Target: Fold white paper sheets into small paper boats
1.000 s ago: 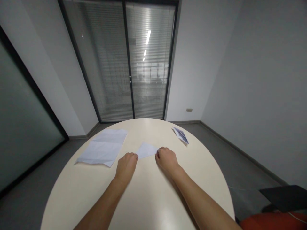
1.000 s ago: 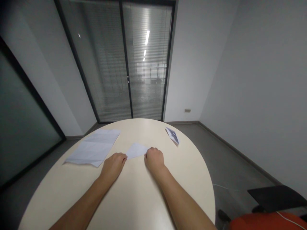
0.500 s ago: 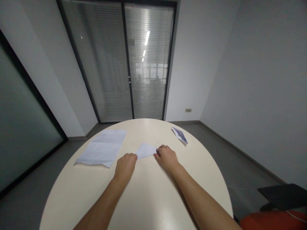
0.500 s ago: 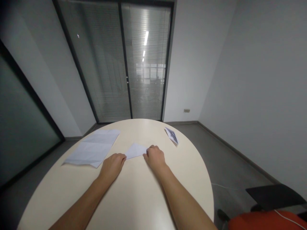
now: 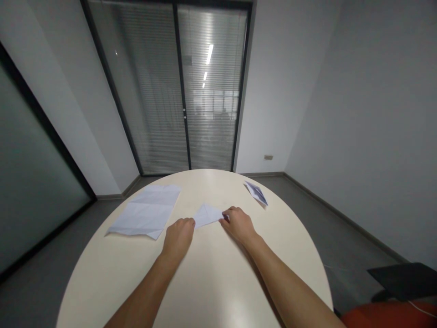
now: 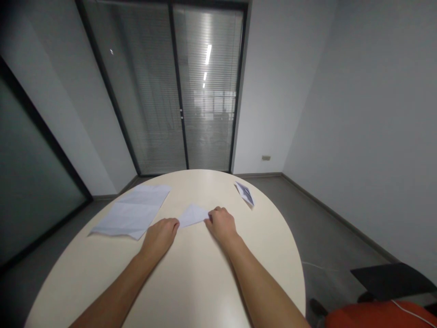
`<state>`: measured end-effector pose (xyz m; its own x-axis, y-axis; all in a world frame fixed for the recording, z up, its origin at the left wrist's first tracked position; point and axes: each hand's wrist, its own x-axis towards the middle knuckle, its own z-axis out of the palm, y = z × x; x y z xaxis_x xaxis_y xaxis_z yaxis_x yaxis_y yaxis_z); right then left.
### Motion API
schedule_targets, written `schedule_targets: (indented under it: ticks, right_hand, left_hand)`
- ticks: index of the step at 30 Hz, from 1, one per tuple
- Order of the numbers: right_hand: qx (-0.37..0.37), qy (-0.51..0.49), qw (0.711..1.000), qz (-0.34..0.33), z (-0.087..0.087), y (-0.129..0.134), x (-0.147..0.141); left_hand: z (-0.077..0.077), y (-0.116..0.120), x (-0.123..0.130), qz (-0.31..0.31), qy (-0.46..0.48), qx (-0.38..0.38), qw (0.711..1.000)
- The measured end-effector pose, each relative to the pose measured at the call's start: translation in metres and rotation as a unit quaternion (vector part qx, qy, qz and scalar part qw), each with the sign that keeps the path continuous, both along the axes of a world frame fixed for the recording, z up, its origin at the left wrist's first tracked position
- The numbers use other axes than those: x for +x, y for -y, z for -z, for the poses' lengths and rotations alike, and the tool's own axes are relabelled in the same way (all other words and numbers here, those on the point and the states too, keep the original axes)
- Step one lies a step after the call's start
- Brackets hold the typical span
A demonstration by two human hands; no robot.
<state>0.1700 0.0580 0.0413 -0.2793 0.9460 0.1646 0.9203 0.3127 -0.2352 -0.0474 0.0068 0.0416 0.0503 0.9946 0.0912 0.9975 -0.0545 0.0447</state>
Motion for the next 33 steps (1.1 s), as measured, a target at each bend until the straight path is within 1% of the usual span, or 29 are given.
schedule_targets:
  ticks: [5,13,19,22,25,29,33]
  right_hand:
    - [0.009,-0.009,1.0,-0.003,-0.001,0.001,0.0]
    - [0.012,-0.023,1.0,-0.006,0.003,-0.001,0.001]
    - [0.014,0.01,0.999,-0.039,0.003,-0.004,0.003]
    - [0.006,0.022,0.999,-0.035,0.003,-0.004,0.002]
    - [0.011,-0.003,1.0,-0.01,0.006,-0.004,0.0]
    - [0.014,-0.065,0.997,0.027,0.011,-0.004,-0.003]
    - [0.014,-0.13,0.99,0.047,0.013,-0.006,-0.004]
  left_hand:
    - [-0.001,0.002,0.001,0.003,0.015,0.011,1.0]
    - [-0.004,0.001,0.001,-0.008,0.015,-0.004,1.0]
    - [-0.002,0.0,0.0,-0.016,0.015,0.008,1.0]
    - [-0.001,-0.001,0.0,-0.019,0.011,0.01,1.0]
    - [0.0,0.0,0.001,-0.019,0.01,0.017,1.0]
    - [0.0,0.001,0.001,-0.022,0.011,0.023,0.999]
    - [-0.001,0.001,0.002,-0.023,0.015,0.023,0.999]
